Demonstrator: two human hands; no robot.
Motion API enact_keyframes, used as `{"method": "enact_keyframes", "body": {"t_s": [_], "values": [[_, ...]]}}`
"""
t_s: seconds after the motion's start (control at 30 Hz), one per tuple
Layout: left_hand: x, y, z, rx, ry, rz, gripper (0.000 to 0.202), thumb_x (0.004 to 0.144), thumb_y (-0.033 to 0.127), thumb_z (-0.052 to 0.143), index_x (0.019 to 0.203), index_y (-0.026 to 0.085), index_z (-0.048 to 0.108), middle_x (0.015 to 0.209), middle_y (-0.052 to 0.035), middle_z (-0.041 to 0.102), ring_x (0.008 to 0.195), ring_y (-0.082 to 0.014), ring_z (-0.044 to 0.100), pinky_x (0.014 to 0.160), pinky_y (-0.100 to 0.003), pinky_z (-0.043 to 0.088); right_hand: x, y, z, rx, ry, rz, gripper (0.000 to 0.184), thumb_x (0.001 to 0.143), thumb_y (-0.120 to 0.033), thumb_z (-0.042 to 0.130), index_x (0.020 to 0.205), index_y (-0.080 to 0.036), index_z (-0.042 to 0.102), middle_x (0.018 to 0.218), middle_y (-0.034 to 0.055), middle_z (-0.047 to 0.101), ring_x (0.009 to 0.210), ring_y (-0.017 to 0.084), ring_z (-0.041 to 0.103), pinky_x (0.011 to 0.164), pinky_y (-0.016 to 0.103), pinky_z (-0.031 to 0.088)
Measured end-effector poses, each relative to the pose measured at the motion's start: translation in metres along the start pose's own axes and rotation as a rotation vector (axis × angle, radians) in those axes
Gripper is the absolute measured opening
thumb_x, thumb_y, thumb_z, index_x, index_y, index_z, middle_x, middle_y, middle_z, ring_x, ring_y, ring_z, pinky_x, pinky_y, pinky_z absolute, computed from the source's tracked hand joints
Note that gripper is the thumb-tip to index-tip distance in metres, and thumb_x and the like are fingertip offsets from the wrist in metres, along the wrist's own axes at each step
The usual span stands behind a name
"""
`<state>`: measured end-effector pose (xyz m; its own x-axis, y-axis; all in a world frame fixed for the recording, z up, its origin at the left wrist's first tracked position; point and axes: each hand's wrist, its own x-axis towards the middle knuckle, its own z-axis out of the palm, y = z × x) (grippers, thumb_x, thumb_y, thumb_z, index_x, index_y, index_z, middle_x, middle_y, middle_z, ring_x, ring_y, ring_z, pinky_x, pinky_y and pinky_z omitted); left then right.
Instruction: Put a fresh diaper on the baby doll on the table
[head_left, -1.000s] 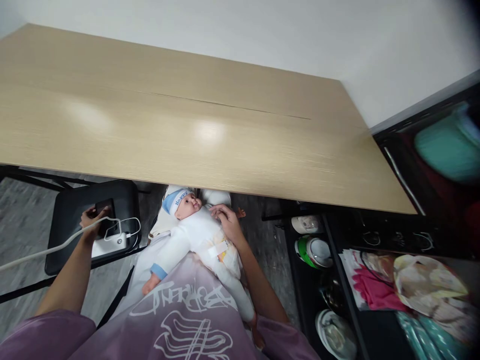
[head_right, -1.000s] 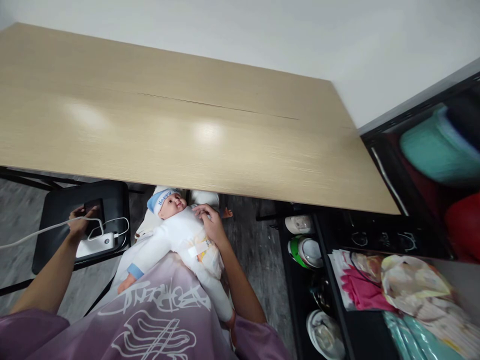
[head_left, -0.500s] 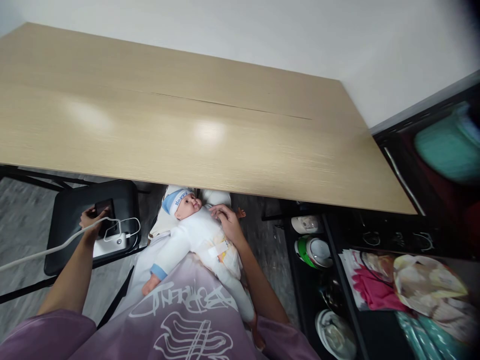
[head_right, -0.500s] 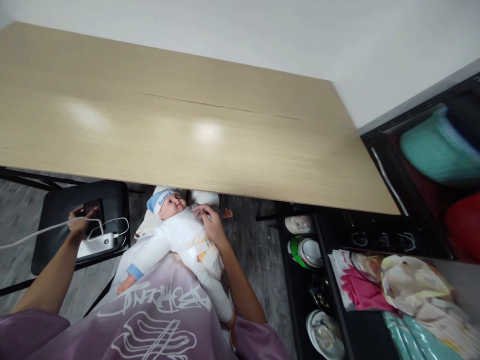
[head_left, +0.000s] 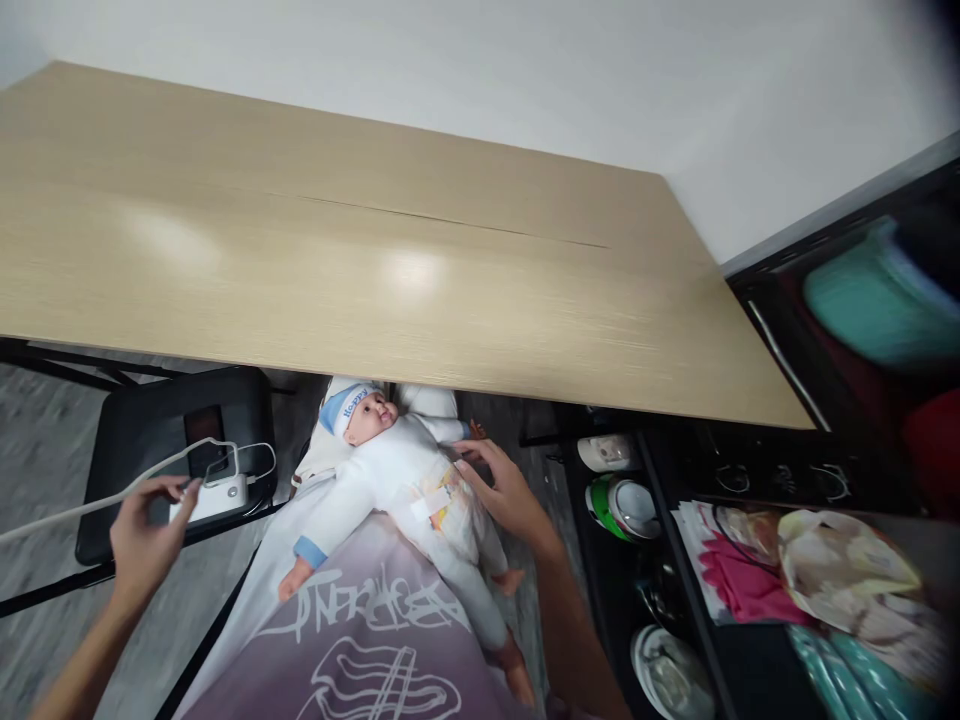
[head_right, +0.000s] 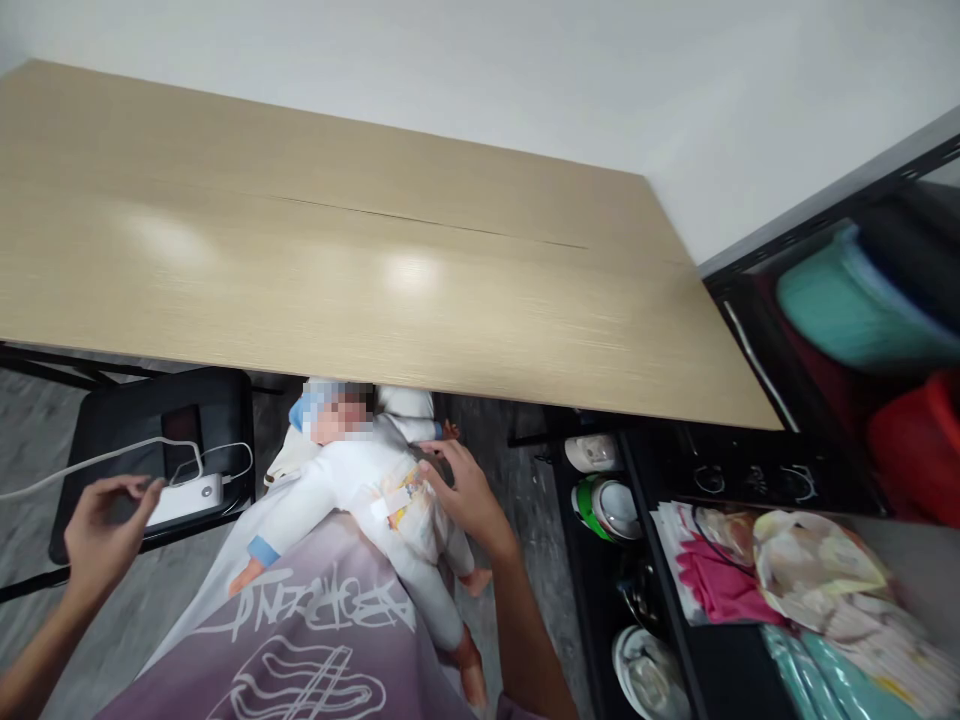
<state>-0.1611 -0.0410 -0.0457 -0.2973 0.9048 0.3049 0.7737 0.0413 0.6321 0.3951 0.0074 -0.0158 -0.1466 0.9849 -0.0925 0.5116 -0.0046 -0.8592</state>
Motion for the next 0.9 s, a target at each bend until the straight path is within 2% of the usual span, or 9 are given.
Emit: {"method": "enact_keyframes", "body": {"t_s": [0.07,0.1,0.2,0.33,0.43,0.53,0.67,0.8,0.9], "values": [[-0.016,0.034,-0.003,-0.196,-0.142,0.185,0.015,0.101,0.031,0.078,0.105,0.025,0.066,0.078,0.0068,0.063,0.071,-0.0162,0.064,0.077,-0.033,0.058,-0.008,0.002,-0.002,-0.058,-0.054,0.033,0.034,0.110,-0.049,0.066,0.135,-0.029,0.077,0.137,0.0092,0.078,0.127,0.030,0.072,0.115,0.048,0.056],[-0.020,0.054,-0.003,-0.277,-0.229,0.292,0.012,0.101,0.022,0.076,0.110,0.026,0.068,0.072,0.0082,0.060,0.067,-0.0154,0.062,0.077,-0.033,0.058,-0.010,0.003,-0.001,-0.071,-0.074,0.041,0.034,0.110,-0.049,0.066,0.135,-0.029,0.077,0.136,0.0093,0.078,0.128,0.030,0.072,0.116,0.049,0.056],[-0.018,0.122,0.008,-0.410,-0.449,0.601,0.029,0.099,0.005,0.068,0.119,0.027,0.071,0.077,0.0041,0.066,0.076,-0.0181,0.066,0.083,-0.035,0.058,-0.006,0.006,0.007,-0.057,-0.103,0.045,0.034,0.111,-0.049,0.062,0.132,-0.027,0.078,0.132,0.0101,0.080,0.124,0.030,0.074,0.113,0.047,0.058],[0.000,0.201,0.039,-0.376,-0.646,0.883,0.048,0.100,-0.001,0.059,0.137,0.027,0.069,0.107,-0.0048,0.077,0.103,-0.0234,0.068,0.099,-0.040,0.056,0.005,0.014,0.015,-0.014,-0.050,0.027,0.036,0.110,-0.046,0.060,0.128,-0.023,0.081,0.128,0.0116,0.083,0.119,0.030,0.078,0.107,0.046,0.060],[0.011,0.241,0.073,-0.329,-0.735,0.938,0.049,0.105,0.004,0.057,0.148,0.026,0.064,0.144,-0.0109,0.073,0.128,-0.0282,0.064,0.110,-0.044,0.053,0.010,0.021,0.019,0.002,-0.002,0.008,0.034,0.107,-0.043,0.063,0.124,-0.021,0.083,0.120,0.0114,0.086,0.111,0.030,0.081,0.102,0.044,0.062],[0.018,0.262,0.113,-0.266,-0.839,0.897,0.037,0.114,0.024,0.062,0.151,0.021,0.061,0.151,-0.0150,0.070,0.133,-0.0321,0.063,0.113,-0.048,0.050,0.015,0.031,0.022,0.002,0.029,-0.015,0.030,0.105,-0.040,0.065,0.122,-0.023,0.084,0.111,0.0087,0.087,0.103,0.028,0.081,0.097,0.042,0.062],[0.019,0.261,0.147,-0.223,-0.935,0.904,0.031,0.117,0.043,0.062,0.136,0.019,0.068,0.136,-0.0140,0.076,0.121,-0.0321,0.067,0.106,-0.049,0.050,0.026,0.051,0.023,-0.047,0.150,0.012,0.028,0.105,-0.044,0.064,0.111,-0.024,0.082,0.102,0.0087,0.087,0.094,0.028,0.081,0.092,0.042,0.063],[0.015,0.251,0.147,-0.288,-0.954,0.832,0.029,0.117,0.044,0.063,0.134,0.022,0.070,0.134,-0.0115,0.076,0.123,-0.0300,0.066,0.109,-0.047,0.047,0.031,0.050,0.019,-0.077,0.210,0.003,0.028,0.107,-0.047,0.064,0.109,-0.024,0.079,0.106,0.0104,0.085,0.100,0.029,0.080,0.097,0.046,0.062],[0.011,0.250,0.141,-0.338,-0.952,0.786,0.026,0.117,0.042,0.064,0.132,0.023,0.072,0.131,-0.0099,0.076,0.122,-0.0286,0.064,0.109,-0.045,0.047,0.026,0.023,0.018,-0.064,0.100,-0.165,0.023,0.111,-0.039,0.064,0.122,-0.025,0.079,0.123,0.0102,0.081,0.120,0.029,0.076,0.111,0.046,0.058]]}}
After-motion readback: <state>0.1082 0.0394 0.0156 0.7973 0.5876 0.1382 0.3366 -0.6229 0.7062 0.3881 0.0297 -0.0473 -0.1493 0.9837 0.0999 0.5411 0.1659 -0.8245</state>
